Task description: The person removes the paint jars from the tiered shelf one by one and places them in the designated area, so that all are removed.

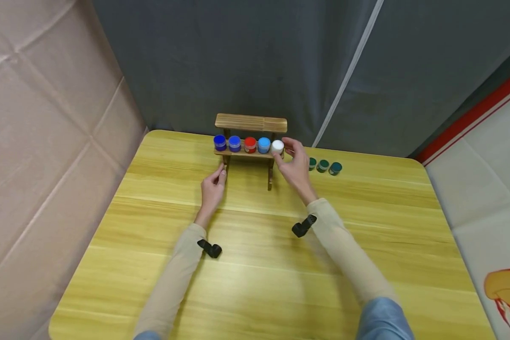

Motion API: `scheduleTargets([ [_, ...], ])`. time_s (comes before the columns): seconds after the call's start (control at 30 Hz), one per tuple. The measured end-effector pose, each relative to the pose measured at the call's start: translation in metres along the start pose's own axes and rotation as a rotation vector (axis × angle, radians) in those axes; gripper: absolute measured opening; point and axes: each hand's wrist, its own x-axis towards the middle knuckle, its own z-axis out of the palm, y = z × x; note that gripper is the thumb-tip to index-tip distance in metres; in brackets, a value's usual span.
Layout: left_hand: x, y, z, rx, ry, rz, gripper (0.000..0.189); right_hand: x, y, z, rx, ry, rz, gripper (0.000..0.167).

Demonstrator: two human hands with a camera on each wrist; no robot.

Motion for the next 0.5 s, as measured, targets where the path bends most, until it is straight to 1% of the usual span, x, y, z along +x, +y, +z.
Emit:
scheduleTargets([
  [0.13, 0.0008, -0.0007, 0.0011, 0.002, 0.001, 0.003, 0.039, 0.0004, 0.0, 0.004, -0.001, 0.008, 0.004, 0.047],
  [0.33, 0.0009, -0.0005, 0.0008, 0.003, 0.004, -0.011, 0.039, 0.0034, 0.0013, 0.0067, 0.001, 0.006, 0.001, 0.043],
  [0.5, 0.0006, 0.0012, 0.0001, 0.003, 0.004, -0.01, 0.039, 0.0069, -0.0011, 0.0007, 0.031, 0.046, -0.003, 0.04],
])
